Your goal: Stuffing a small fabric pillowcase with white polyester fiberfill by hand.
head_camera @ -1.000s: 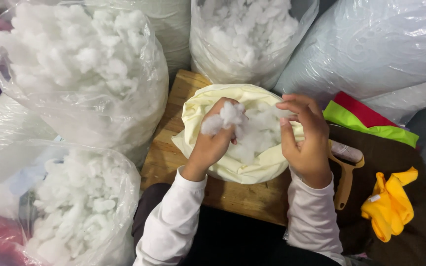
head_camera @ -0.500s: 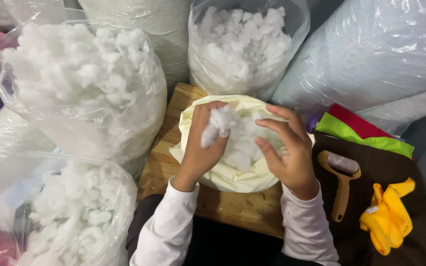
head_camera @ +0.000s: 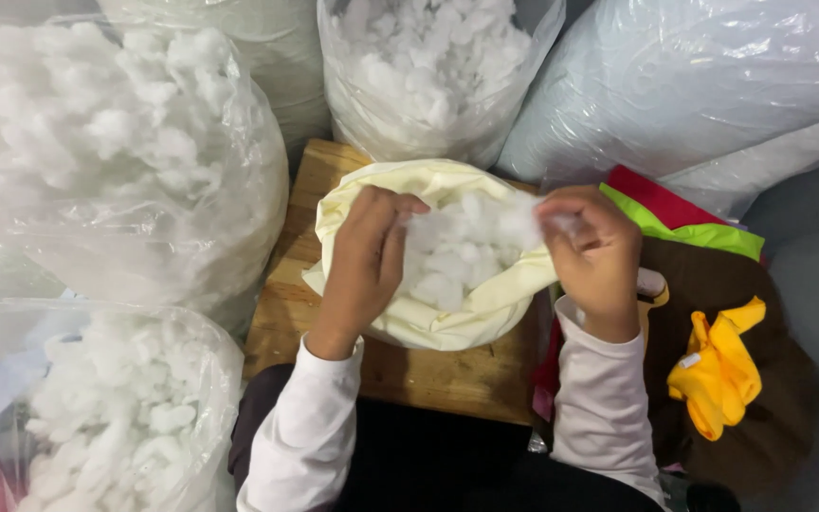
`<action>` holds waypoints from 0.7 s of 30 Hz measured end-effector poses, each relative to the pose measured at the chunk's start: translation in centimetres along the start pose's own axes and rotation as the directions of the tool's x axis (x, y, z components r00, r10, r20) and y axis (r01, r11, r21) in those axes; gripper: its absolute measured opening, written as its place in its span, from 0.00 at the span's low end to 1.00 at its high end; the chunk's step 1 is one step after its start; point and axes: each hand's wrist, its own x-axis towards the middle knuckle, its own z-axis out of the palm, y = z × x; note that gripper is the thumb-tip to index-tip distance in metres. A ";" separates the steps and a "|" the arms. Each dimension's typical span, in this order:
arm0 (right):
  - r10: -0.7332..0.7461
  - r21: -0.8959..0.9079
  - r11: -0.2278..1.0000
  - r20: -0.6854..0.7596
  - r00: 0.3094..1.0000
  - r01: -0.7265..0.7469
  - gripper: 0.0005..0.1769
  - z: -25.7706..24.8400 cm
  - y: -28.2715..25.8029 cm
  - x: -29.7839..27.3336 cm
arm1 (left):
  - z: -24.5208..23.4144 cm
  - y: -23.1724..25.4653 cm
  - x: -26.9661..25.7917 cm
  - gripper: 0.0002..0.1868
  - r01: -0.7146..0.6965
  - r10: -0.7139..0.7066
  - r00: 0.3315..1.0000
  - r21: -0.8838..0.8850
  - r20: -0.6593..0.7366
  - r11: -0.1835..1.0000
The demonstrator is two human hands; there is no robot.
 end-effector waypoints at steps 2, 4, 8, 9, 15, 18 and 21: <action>0.023 -0.043 0.999 -0.056 0.998 -0.026 0.09 0.4 0.3 -1.1 | -0.3 0.6 0.1 0.11 -0.013 0.013 1.000 0.018 -0.020 1.000; 0.025 -0.086 0.996 -0.123 0.992 -0.036 0.08 1.9 1.3 -2.4 | 0.2 0.7 0.0 0.12 -0.045 0.047 0.998 0.044 -0.042 0.998; 0.038 -0.439 0.898 0.170 0.985 0.041 0.12 4.6 1.1 -3.3 | 3.3 -1.7 -1.6 0.17 -0.090 -0.006 0.956 0.315 0.292 0.945; 0.187 -0.485 0.874 0.371 0.910 0.018 0.20 4.9 0.2 -2.9 | 4.2 -2.7 -2.1 0.19 -0.128 -0.154 0.896 0.573 0.417 0.809; 0.430 -0.683 0.729 0.418 0.800 -0.035 0.30 0.5 1.0 -3.4 | 4.0 -4.6 -2.0 0.24 0.100 -0.547 0.725 0.721 0.419 0.685; 0.278 -0.619 0.785 0.370 0.887 0.012 0.27 -0.2 -2.7 -2.9 | 2.1 -1.5 -1.3 0.31 -0.019 -0.275 0.818 0.501 0.505 0.865; -0.041 -0.488 0.855 0.275 0.960 0.176 0.17 1.4 -3.2 -3.1 | 2.0 0.2 -1.4 0.35 0.025 -0.109 0.895 0.196 0.432 0.980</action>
